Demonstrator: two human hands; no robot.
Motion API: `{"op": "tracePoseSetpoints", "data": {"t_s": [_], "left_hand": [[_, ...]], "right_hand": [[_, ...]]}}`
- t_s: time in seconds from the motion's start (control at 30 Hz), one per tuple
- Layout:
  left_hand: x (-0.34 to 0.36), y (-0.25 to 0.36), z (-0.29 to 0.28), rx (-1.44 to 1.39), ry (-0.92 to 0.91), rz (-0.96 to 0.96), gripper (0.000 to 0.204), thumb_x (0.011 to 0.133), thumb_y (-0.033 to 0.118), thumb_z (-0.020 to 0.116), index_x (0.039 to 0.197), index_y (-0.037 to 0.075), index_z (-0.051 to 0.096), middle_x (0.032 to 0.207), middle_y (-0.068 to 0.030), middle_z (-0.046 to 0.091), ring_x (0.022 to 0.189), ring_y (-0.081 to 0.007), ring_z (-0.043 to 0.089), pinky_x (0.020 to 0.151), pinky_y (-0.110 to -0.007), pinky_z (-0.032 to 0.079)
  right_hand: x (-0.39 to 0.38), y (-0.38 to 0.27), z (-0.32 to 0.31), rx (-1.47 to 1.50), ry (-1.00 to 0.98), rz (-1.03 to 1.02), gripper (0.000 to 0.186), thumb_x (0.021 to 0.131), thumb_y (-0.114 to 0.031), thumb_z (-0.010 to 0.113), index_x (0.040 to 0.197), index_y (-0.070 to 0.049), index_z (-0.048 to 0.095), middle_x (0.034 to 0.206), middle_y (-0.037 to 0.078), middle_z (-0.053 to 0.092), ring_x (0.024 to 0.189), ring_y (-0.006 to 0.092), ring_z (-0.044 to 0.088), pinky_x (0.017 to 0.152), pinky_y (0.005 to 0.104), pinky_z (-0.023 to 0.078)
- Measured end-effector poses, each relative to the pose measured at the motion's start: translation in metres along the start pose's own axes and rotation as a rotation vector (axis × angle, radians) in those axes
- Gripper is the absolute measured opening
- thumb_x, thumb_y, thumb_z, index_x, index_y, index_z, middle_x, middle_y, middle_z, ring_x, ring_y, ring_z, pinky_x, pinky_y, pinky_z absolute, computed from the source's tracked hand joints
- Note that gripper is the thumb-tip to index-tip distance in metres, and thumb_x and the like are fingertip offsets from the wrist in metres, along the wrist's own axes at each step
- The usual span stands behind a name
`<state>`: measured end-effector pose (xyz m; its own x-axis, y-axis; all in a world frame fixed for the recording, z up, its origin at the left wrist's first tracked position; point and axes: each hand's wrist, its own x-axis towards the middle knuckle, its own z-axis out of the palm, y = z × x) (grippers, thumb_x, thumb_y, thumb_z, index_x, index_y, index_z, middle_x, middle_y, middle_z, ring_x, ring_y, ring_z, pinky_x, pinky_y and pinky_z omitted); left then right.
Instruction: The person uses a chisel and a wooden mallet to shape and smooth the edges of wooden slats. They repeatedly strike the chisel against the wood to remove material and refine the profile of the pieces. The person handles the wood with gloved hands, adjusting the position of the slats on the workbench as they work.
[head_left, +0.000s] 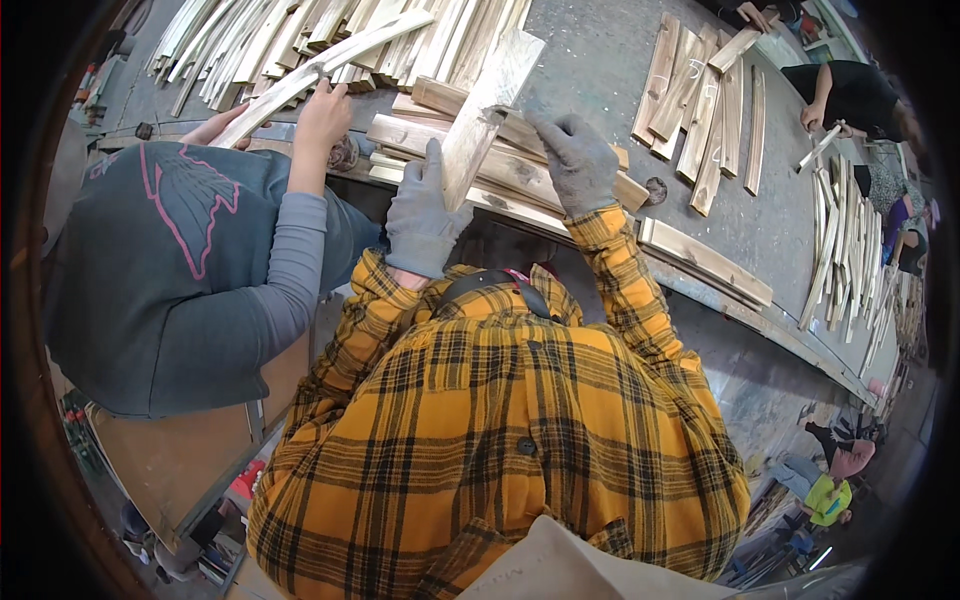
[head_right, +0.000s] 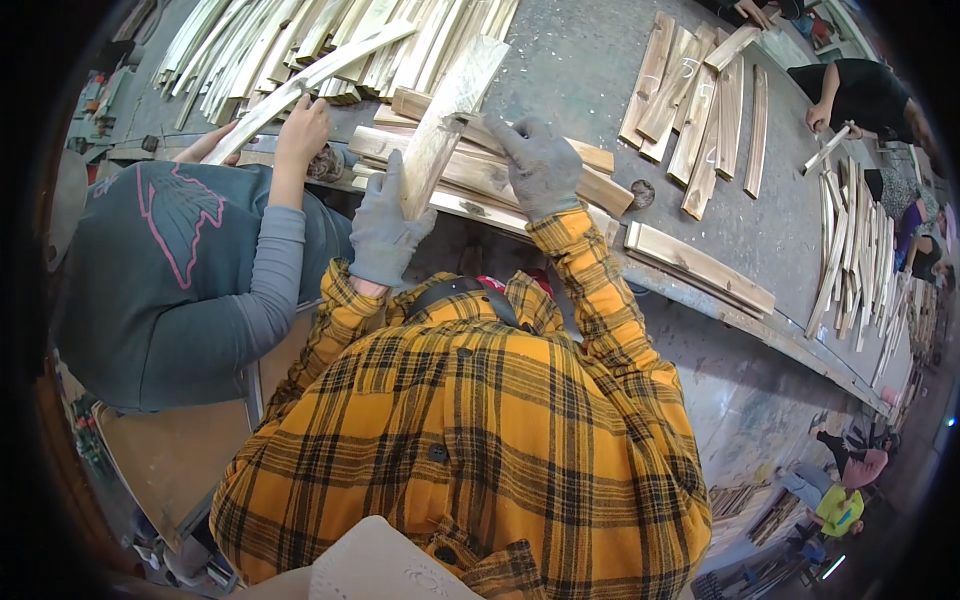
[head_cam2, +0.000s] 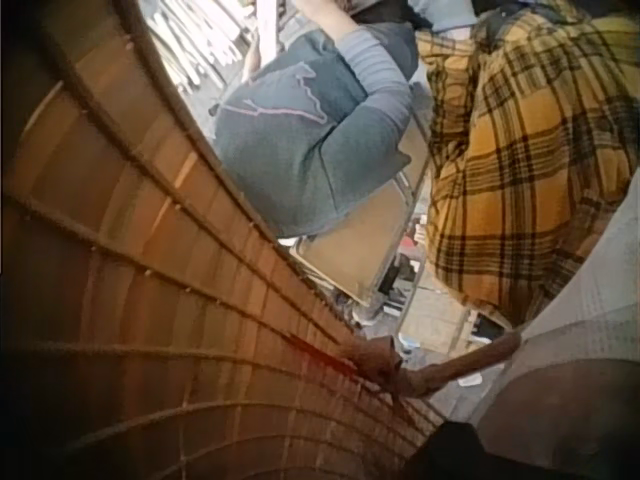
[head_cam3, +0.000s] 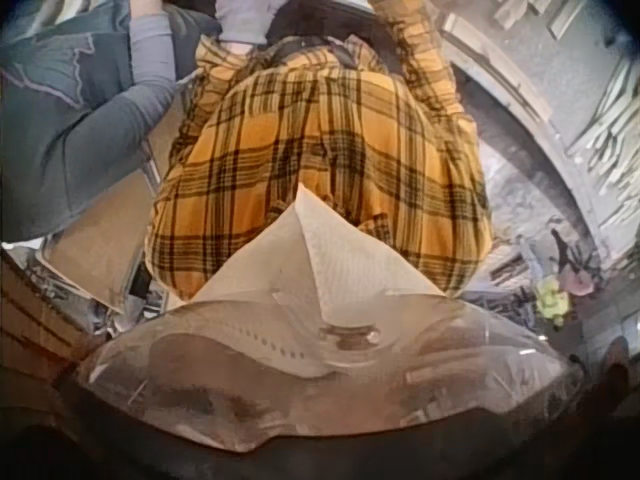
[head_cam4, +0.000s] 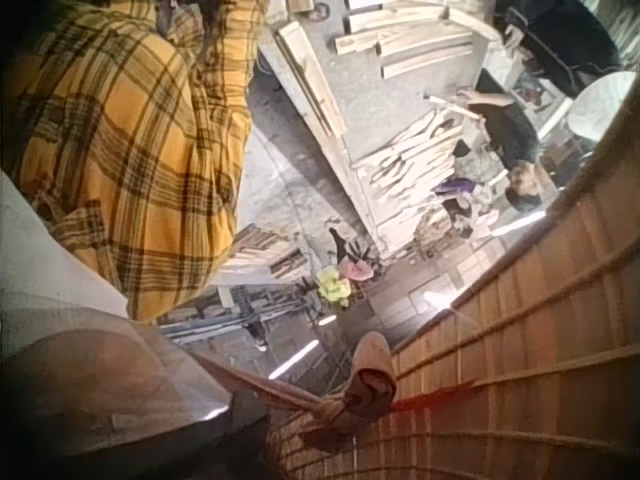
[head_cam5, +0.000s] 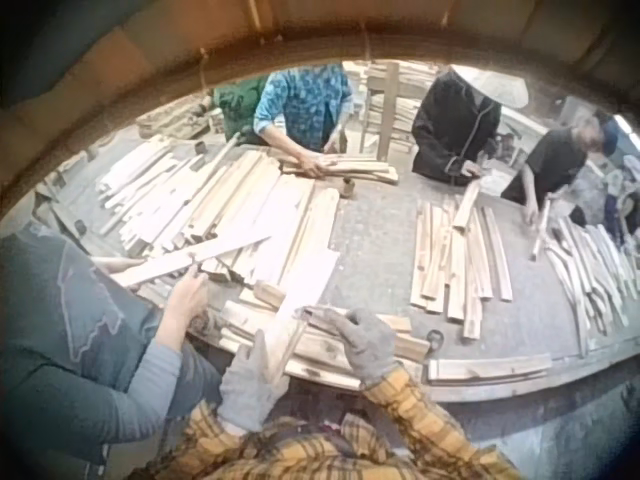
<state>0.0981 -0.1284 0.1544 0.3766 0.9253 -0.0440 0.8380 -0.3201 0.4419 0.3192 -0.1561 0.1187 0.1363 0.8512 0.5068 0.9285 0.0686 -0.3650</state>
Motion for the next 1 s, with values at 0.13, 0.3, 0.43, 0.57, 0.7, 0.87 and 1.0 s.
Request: {"op": "tracePoseSetpoints", "data": {"t_s": [0.13,0.3,0.43,0.57,0.7,0.87,1.0], "left_hand": [[-0.001,0.001,0.001,0.006,0.008,-0.005,0.093,0.07,0.032,0.076,0.149,0.009,0.032,0.11,-0.0197,0.055,0.089,-0.0398,0.063,0.074,-0.047,0.053],[-0.001,0.003,0.001,0.036,-0.005,-0.042,0.093,0.07,0.029,0.078,0.149,0.012,0.032,0.111,-0.0194,0.054,0.09,-0.0397,0.062,0.075,-0.047,0.054],[0.006,0.007,0.006,-0.004,0.032,-0.024,0.091,0.07,0.028,0.079,0.148,0.014,0.035,0.115,-0.02,0.055,0.097,-0.0392,0.062,0.081,-0.046,0.053],[0.057,0.008,0.031,-0.271,0.202,0.053,0.091,0.071,0.026,0.079,0.146,0.005,0.033,0.123,-0.0253,0.052,0.105,-0.0415,0.057,0.091,-0.046,0.048],[0.111,0.047,0.068,-0.784,0.311,0.106,0.09,0.073,0.031,0.081,0.142,-0.004,0.035,0.127,-0.0279,0.054,0.115,-0.0376,0.056,0.095,-0.041,0.047],[0.099,0.106,0.051,-0.914,-0.141,0.039,0.089,0.076,0.04,0.08,0.144,0.002,0.037,0.124,-0.0197,0.056,0.109,-0.025,0.058,0.088,-0.038,0.05],[0.078,0.085,0.062,-0.784,-0.174,0.172,0.079,0.078,0.04,0.078,0.14,0.003,0.044,0.121,-0.0193,0.057,0.107,-0.0286,0.059,0.088,-0.037,0.051]], "right_hand": [[-0.004,-0.009,0.0,0.033,0.007,-0.017,0.042,0.078,-0.009,0.064,0.113,-0.03,0.068,0.082,-0.001,0.062,0.07,0.0207,0.062,0.059,0.0332,0.05],[0.002,-0.007,-0.005,0.086,-0.009,0.009,0.034,0.081,-0.012,0.066,0.111,-0.028,0.069,0.081,0.001,0.062,0.07,0.0221,0.064,0.058,0.034,0.05],[0.001,-0.01,-0.004,0.301,0.052,0.155,0.021,0.086,-0.016,0.068,0.107,-0.02,0.071,0.081,0.005,0.063,0.067,0.0242,0.064,0.057,0.0344,0.049],[-0.036,-0.013,0.017,0.878,-0.069,0.558,0.042,0.074,-0.017,0.083,0.111,-0.005,0.067,0.082,0.005,0.065,0.067,0.0133,0.06,0.063,0.0306,0.05],[-0.051,-0.031,-0.004,0.915,-0.281,0.632,0.048,0.075,-0.011,0.082,0.116,0.003,0.062,0.09,0.004,0.063,0.086,0.0107,0.059,0.078,0.0258,0.05],[-0.069,0.004,-0.06,1.267,-0.076,0.946,0.039,0.087,-0.012,0.068,0.122,0.003,0.061,0.103,0.008,0.068,0.091,0.0125,0.063,0.083,0.0263,0.051],[-0.092,0.079,-0.089,0.972,0.05,1.087,0.029,0.087,-0.014,0.069,0.11,0.003,0.065,0.095,0.003,0.067,0.085,0.0108,0.062,0.076,0.0252,0.051]]}}
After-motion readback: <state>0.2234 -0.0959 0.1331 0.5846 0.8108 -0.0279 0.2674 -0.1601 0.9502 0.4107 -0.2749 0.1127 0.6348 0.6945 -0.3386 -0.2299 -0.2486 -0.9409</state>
